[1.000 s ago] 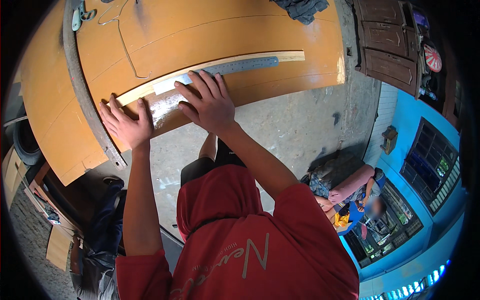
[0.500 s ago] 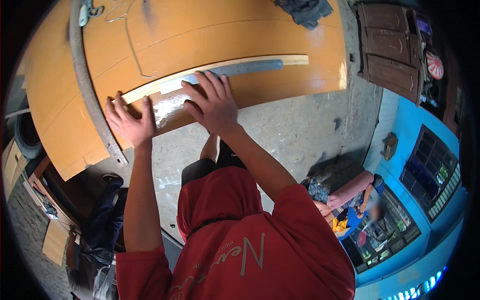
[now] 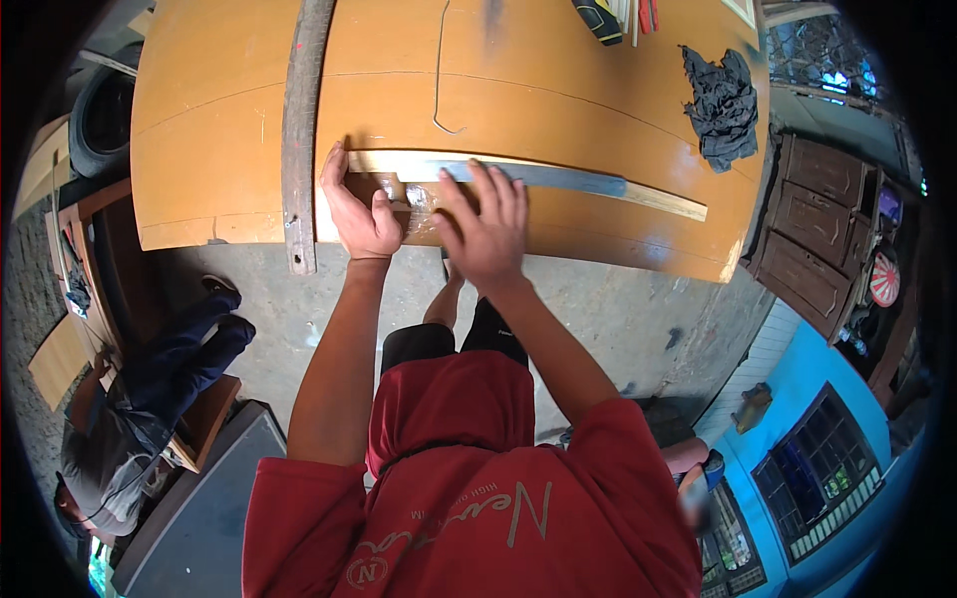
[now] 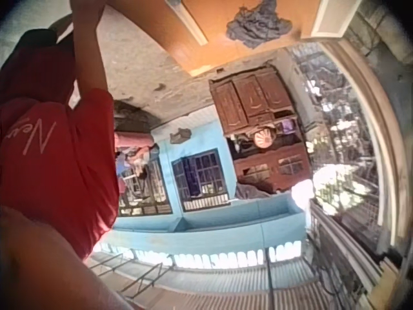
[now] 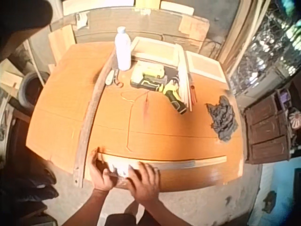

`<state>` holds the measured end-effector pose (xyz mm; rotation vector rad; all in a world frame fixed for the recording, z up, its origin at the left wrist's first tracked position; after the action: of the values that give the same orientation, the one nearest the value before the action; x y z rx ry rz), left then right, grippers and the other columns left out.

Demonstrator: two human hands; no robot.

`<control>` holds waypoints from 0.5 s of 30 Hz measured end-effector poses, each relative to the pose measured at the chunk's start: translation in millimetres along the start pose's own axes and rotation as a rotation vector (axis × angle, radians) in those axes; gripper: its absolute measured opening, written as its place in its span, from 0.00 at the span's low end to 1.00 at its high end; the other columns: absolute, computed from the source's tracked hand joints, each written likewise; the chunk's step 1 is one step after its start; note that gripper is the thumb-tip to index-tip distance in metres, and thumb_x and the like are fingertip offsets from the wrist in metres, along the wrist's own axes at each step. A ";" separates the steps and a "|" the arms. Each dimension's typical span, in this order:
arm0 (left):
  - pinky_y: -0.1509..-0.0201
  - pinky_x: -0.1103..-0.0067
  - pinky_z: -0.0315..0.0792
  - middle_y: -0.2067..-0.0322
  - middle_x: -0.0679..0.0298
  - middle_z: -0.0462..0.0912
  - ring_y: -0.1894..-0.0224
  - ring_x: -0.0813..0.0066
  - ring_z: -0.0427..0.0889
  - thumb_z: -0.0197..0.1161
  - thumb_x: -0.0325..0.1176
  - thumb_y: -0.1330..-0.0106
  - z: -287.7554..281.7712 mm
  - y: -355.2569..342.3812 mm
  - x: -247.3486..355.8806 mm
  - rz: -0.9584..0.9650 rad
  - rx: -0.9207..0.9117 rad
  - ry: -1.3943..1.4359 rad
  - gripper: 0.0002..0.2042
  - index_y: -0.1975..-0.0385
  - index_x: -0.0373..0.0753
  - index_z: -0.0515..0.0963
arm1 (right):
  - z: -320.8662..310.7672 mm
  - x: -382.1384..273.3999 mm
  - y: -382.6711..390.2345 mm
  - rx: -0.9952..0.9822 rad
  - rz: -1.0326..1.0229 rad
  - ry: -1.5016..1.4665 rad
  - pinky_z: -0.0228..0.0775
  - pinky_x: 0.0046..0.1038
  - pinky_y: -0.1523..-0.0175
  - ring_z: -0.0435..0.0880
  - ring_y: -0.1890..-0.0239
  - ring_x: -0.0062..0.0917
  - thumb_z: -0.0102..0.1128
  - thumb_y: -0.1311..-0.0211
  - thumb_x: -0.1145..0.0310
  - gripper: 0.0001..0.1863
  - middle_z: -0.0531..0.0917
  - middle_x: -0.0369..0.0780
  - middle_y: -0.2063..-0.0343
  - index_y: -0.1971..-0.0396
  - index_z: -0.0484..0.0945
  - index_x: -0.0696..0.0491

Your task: Measuring and sawing a piece of wood.

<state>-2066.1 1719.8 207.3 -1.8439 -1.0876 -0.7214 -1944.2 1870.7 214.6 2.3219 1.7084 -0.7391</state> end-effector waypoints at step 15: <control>0.22 0.60 0.65 0.33 0.38 0.70 0.30 0.45 0.73 0.45 0.20 0.39 2.5 4.7 -6.6 -0.161 0.085 0.042 0.32 0.30 0.23 0.60 | 32.2 -45.5 -16.8 -0.037 -0.009 0.063 0.50 0.58 0.21 0.65 0.25 0.43 0.62 0.32 0.58 0.31 0.70 0.43 0.27 0.27 0.75 0.34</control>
<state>-2064.8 1718.2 199.1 -1.6767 -1.2304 -0.7904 -1979.3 1824.4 211.2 2.3384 1.7444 -0.6367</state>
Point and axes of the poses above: each hand's wrist, its own y-axis away from the middle knuckle, its own z-axis out of the palm, x = y × z, the point moved 6 cm from there along -y, towards the middle knuckle
